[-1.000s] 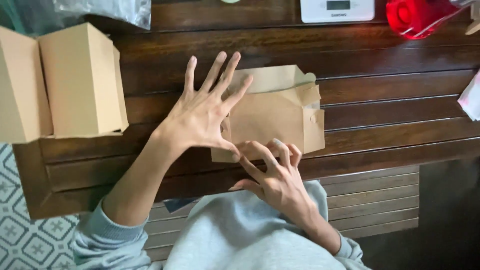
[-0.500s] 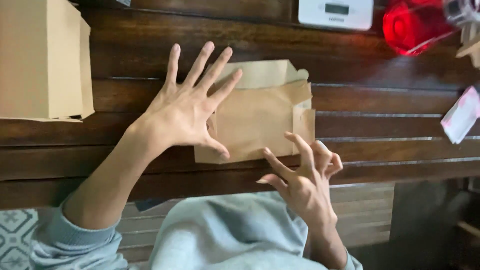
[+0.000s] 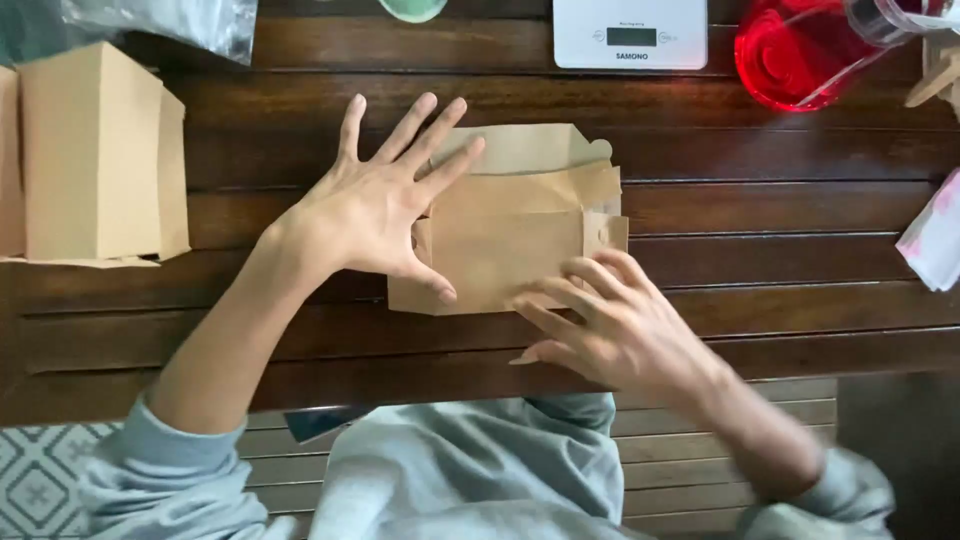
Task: The person assembles a flat cardboard box by folding and tucking its flaps into place. They then pick up another flat cardboard piece and begin folding its sides to form a second box.
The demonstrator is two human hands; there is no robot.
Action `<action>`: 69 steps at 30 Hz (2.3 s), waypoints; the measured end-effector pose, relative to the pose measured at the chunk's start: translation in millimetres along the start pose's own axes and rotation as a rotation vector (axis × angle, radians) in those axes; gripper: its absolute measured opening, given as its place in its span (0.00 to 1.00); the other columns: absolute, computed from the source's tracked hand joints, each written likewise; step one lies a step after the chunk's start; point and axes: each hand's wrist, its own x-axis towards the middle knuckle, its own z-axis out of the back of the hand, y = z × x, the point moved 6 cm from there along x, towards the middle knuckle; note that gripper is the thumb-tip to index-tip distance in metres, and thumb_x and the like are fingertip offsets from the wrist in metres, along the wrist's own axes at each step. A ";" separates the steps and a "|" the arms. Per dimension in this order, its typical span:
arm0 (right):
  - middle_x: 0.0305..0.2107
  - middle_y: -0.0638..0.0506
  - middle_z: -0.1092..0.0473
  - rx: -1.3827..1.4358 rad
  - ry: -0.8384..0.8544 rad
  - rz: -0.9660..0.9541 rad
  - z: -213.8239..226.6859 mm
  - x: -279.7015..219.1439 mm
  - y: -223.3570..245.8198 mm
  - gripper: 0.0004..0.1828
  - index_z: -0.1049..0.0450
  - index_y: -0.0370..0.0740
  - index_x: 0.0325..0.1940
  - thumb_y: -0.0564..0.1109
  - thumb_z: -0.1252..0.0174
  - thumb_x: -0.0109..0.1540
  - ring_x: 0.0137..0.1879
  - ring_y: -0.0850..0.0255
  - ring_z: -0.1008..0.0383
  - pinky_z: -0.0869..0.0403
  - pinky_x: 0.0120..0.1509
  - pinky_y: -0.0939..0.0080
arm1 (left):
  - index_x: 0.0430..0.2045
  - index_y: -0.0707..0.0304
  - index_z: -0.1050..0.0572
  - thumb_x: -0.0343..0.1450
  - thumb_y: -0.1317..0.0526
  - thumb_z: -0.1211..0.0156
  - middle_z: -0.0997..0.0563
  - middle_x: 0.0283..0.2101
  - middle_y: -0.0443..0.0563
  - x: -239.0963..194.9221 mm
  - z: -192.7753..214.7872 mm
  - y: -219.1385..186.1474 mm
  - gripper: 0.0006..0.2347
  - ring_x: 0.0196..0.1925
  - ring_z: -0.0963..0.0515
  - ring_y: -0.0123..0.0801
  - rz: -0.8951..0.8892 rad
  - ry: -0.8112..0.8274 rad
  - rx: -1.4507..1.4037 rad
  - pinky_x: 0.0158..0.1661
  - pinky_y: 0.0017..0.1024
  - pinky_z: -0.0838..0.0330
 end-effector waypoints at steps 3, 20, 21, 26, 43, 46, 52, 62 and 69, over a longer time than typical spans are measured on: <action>0.51 0.51 0.26 0.140 0.094 0.220 -10.3 22.0 -9.1 0.28 0.24 0.42 0.55 0.63 0.34 0.62 0.51 0.51 0.29 0.29 0.54 0.50 | 0.76 0.49 0.63 0.47 0.20 0.30 0.73 0.78 0.53 1.1 -1.7 0.3 0.67 0.78 0.74 0.46 0.028 0.050 -0.032 0.62 0.76 0.74; 0.53 0.52 0.26 0.240 -0.018 0.302 -27.2 35.0 -28.8 0.12 0.20 0.45 0.51 0.48 0.34 0.66 0.56 0.49 0.26 0.28 0.56 0.47 | 0.77 0.55 0.54 0.57 0.21 0.39 0.74 0.75 0.69 -19.8 -10.5 17.3 0.58 0.77 0.73 0.62 0.020 -0.112 -0.064 0.67 0.67 0.77; 0.53 0.52 0.26 0.242 -0.018 0.309 -27.7 35.4 -27.7 0.12 0.20 0.45 0.51 0.48 0.34 0.66 0.56 0.49 0.26 0.28 0.56 0.47 | 0.77 0.55 0.54 0.57 0.21 0.39 0.74 0.75 0.69 -18.3 -10.1 15.3 0.58 0.77 0.73 0.62 0.027 -0.114 -0.064 0.67 0.67 0.77; 0.56 0.52 0.29 0.116 0.011 0.336 -34.9 32.4 -24.0 0.15 0.24 0.46 0.58 0.44 0.36 0.66 0.55 0.50 0.28 0.30 0.56 0.47 | 0.77 0.56 0.50 0.63 0.25 0.38 0.72 0.76 0.65 -14.5 -7.1 7.2 0.52 0.78 0.71 0.59 0.029 -0.202 -0.050 0.64 0.78 0.70; 0.57 0.49 0.34 0.057 0.086 0.285 -32.3 39.1 -15.4 0.43 0.32 0.55 0.69 0.81 0.43 0.59 0.53 0.50 0.32 0.32 0.56 0.46 | 0.74 0.58 0.51 0.67 0.31 0.46 0.67 0.78 0.62 -19.6 -3.3 -11.1 0.45 0.79 0.68 0.56 -0.118 -0.272 0.064 0.63 0.77 0.74; 0.57 0.49 0.34 0.095 0.122 0.274 -32.0 37.7 -15.9 0.42 0.32 0.56 0.69 0.80 0.47 0.60 0.54 0.49 0.33 0.33 0.57 0.45 | 0.75 0.63 0.53 0.67 0.32 0.44 0.62 0.79 0.60 -21.0 -5.4 -13.0 0.46 0.80 0.63 0.51 -0.157 -0.262 0.051 0.65 0.73 0.70; 0.55 0.50 0.33 0.187 0.103 0.264 -25.0 37.9 -16.1 0.37 0.27 0.54 0.64 0.76 0.46 0.61 0.53 0.48 0.35 0.35 0.58 0.45 | 0.75 0.62 0.55 0.65 0.33 0.37 0.61 0.79 0.56 -20.3 -6.9 -10.4 0.49 0.80 0.63 0.46 -0.152 -0.225 0.000 0.65 0.69 0.72; 0.56 0.48 0.30 0.281 0.089 0.251 -15.4 35.3 -29.5 0.29 0.19 0.50 0.54 0.69 0.40 0.60 0.57 0.43 0.35 0.39 0.59 0.38 | 0.75 0.55 0.59 0.67 0.32 0.38 0.66 0.79 0.52 -19.3 -10.4 -8.2 0.49 0.79 0.66 0.42 -0.105 -0.153 -0.030 0.62 0.73 0.77; 0.60 0.46 0.33 0.277 0.199 0.191 -9.1 27.7 -45.7 0.21 0.16 0.62 0.51 0.68 0.45 0.62 0.62 0.42 0.42 0.44 0.63 0.37 | 0.75 0.54 0.60 0.67 0.34 0.37 0.68 0.79 0.52 -19.9 -9.1 -8.7 0.49 0.79 0.68 0.43 -0.089 -0.100 -0.075 0.61 0.73 0.80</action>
